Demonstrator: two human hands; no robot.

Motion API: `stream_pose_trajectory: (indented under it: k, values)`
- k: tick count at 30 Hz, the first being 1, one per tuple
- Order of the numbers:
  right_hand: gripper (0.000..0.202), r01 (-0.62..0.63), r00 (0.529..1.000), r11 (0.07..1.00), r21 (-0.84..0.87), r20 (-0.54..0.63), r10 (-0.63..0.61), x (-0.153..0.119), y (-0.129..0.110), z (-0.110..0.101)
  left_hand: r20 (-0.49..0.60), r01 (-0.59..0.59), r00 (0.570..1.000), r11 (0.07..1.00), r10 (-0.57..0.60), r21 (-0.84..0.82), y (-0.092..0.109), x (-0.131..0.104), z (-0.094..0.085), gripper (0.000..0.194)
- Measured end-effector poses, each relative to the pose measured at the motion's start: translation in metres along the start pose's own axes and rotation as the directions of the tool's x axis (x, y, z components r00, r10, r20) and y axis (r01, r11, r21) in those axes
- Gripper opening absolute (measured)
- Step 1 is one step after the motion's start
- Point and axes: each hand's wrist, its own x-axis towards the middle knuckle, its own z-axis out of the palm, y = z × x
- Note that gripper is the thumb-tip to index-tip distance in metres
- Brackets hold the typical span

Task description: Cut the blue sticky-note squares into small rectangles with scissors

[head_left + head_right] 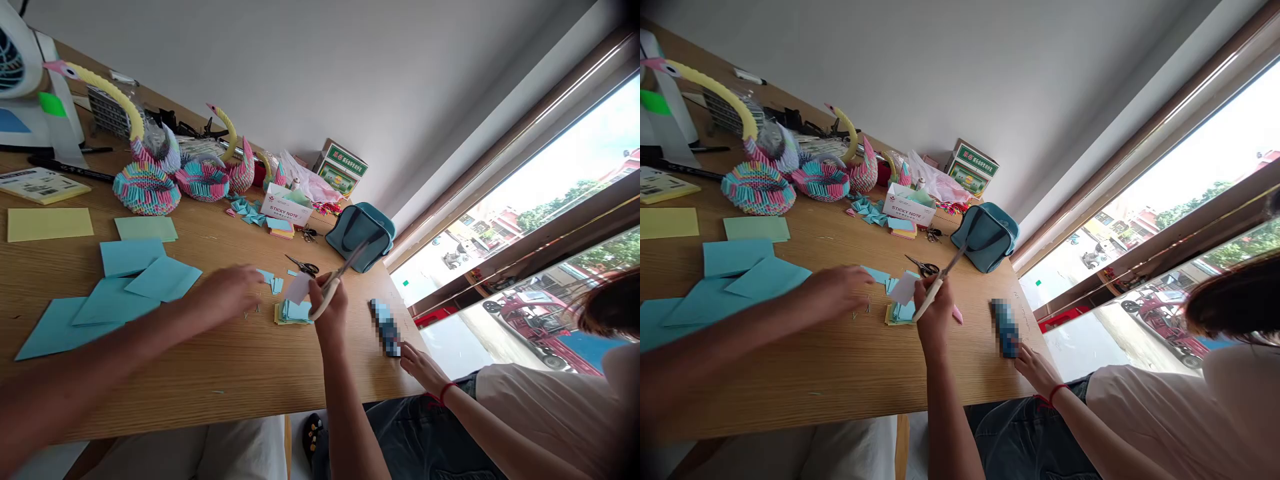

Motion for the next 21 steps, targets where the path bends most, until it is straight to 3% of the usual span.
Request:
stream_pose_trajectory:
  k: [4, 7, 10, 13, 18, 21]
  values:
    - [0.022, -0.039, 0.979, 0.999, 0.002, 0.201, 0.038, 0.000, 0.011, 0.031, -0.061, 0.174, 0.984, 0.966, -0.165, 0.191, -0.095, -0.021, -0.038, 0.041]
    - [0.022, -0.028, 0.942, 0.998, -0.053, 0.332, 0.044, -0.003, 0.020, 0.056, 0.093, 0.198, 0.969, 0.945, -0.228, 0.259, -0.127, -0.036, -0.052, 0.059]
    - [0.021, -0.055, 0.904, 0.992, -0.112, 0.416, 0.097, -0.008, 0.023, 0.074, 0.223, 0.195, 0.941, 0.948, -0.253, 0.252, -0.128, -0.040, -0.052, 0.073]
    - [0.022, -0.061, 0.866, 0.980, -0.189, 0.479, 0.146, -0.016, 0.022, 0.082, 0.253, 0.170, 0.940, 0.957, -0.229, 0.235, -0.123, -0.037, -0.049, 0.076]
    - [0.022, -0.051, 0.803, 0.965, -0.257, 0.564, 0.193, -0.028, 0.016, 0.083, 0.145, 0.019, 0.989, 0.989, -0.040, 0.144, -0.122, -0.034, -0.051, 0.063]
    - [0.020, -0.145, 0.739, 0.976, -0.165, 0.638, 0.218, -0.028, 0.018, 0.088, 0.035, 0.085, 0.996, 0.996, -0.085, -0.006, -0.122, -0.029, -0.054, 0.052]
